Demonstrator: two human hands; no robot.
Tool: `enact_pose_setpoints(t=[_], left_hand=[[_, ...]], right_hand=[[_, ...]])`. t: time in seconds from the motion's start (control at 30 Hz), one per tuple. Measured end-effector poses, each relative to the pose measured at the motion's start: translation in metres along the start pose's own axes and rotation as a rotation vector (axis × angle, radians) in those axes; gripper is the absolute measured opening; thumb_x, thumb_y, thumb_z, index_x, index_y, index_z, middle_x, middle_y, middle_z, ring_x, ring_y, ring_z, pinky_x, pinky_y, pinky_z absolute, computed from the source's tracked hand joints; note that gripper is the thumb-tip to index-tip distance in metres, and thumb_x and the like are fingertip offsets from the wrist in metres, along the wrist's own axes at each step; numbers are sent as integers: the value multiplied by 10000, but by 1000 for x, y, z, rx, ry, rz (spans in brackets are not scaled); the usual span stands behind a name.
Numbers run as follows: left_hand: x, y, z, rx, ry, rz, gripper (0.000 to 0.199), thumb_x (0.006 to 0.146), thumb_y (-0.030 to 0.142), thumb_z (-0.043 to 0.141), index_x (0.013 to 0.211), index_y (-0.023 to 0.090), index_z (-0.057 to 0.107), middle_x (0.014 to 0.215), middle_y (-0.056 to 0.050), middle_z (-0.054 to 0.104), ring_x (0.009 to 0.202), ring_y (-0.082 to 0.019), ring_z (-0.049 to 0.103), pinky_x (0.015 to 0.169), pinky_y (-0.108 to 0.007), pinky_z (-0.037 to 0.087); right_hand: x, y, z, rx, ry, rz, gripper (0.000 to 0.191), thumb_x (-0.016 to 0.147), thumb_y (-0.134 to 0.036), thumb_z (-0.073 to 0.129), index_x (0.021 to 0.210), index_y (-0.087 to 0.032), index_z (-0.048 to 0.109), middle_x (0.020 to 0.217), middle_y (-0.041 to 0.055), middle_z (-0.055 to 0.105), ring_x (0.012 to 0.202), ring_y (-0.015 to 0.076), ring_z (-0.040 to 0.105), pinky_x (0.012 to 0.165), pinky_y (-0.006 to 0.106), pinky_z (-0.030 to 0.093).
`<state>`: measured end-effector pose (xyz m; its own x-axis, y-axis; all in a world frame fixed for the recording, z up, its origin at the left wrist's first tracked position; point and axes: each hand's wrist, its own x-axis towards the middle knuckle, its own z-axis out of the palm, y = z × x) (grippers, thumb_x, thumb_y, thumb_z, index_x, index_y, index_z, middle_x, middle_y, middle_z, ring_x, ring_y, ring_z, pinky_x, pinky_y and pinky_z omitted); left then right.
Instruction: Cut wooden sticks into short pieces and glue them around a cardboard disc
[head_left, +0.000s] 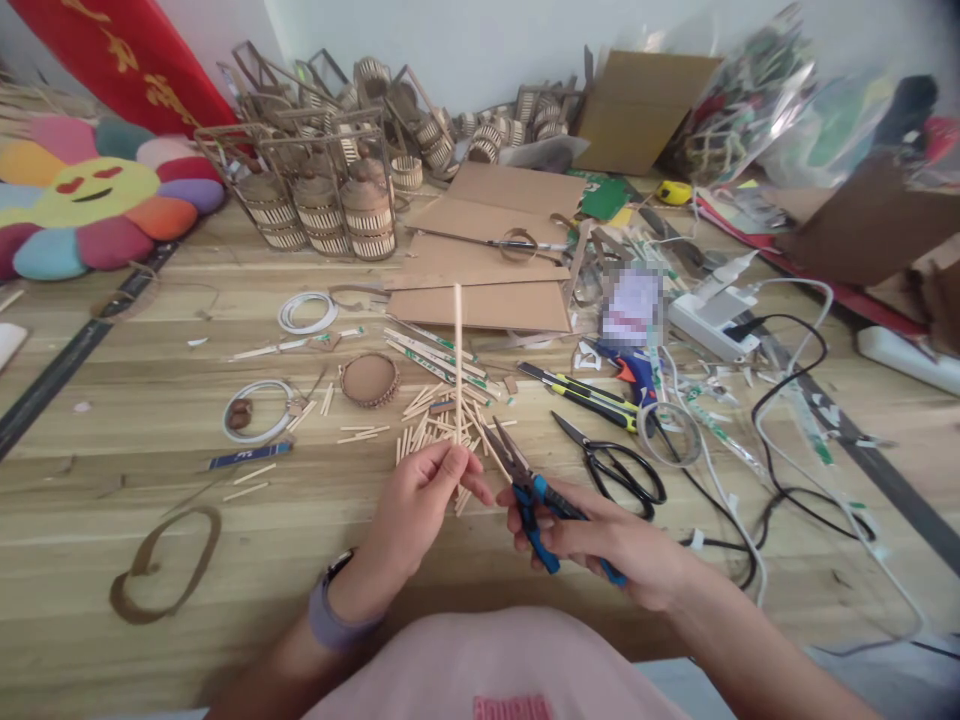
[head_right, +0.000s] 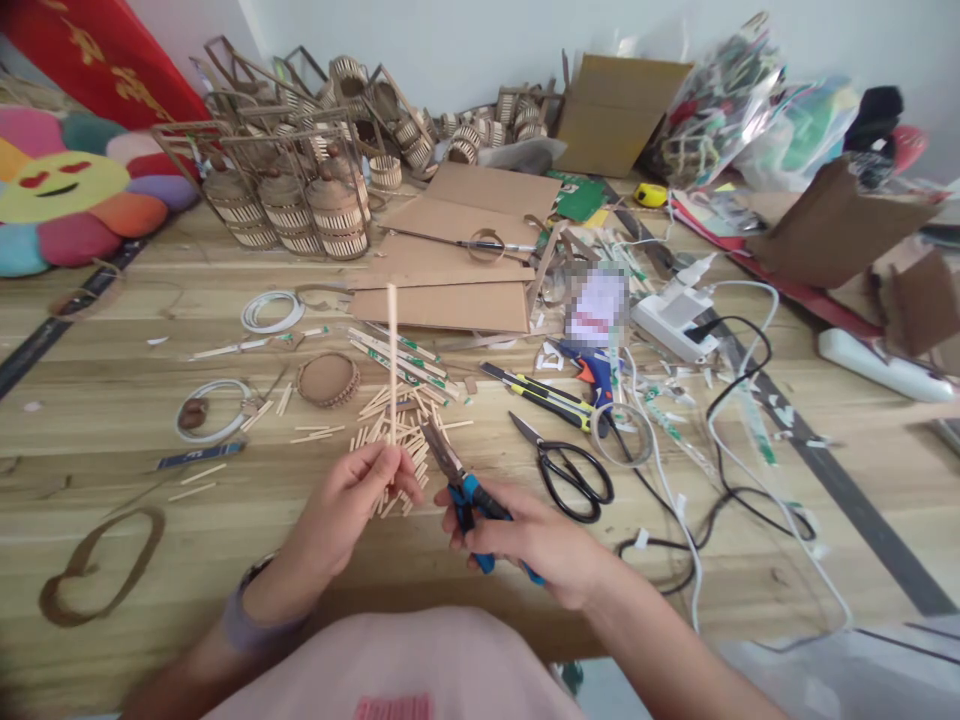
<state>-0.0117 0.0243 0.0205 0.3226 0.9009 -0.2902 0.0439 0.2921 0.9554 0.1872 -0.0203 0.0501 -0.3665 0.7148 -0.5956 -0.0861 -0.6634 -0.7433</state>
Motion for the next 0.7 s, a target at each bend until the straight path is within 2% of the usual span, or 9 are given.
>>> enact_pose_setpoints(t=[0.13,0.37,0.5,0.7], left_hand=[[-1,-2,-1,56,-185,-49,423,907,552,486,813,171,645,553,-22,668,552,-157,550,609,-263,388],[0,2,1,54,-354,-87,411,910,531,481,837,164,651,514,14,620,552,-162,597,693,-276,422],[-1,4,3,-11,-411,-116,433,895,562,489,812,166,643,507,26,592,525,-146,579,637,-258,415],[-2,2,5,-62,-443,-154,462,871,591,522,839,155,670,486,34,573,471,-120,541,602,-245,389]], right_hand=[[-3,-3,-2,-132,-6,19,336,638,-258,645,960,-161,643,878,32,604,795,172,540,675,296,411],[-2,-7,-6,-236,-41,50,308,655,-259,623,948,-165,637,898,29,599,805,164,518,684,290,396],[1,-8,-7,-258,-62,52,287,657,-260,620,926,-162,626,909,27,600,804,162,514,692,295,393],[4,-11,-5,-238,-61,71,382,634,-258,632,1005,-167,636,876,12,580,803,166,501,698,296,382]])
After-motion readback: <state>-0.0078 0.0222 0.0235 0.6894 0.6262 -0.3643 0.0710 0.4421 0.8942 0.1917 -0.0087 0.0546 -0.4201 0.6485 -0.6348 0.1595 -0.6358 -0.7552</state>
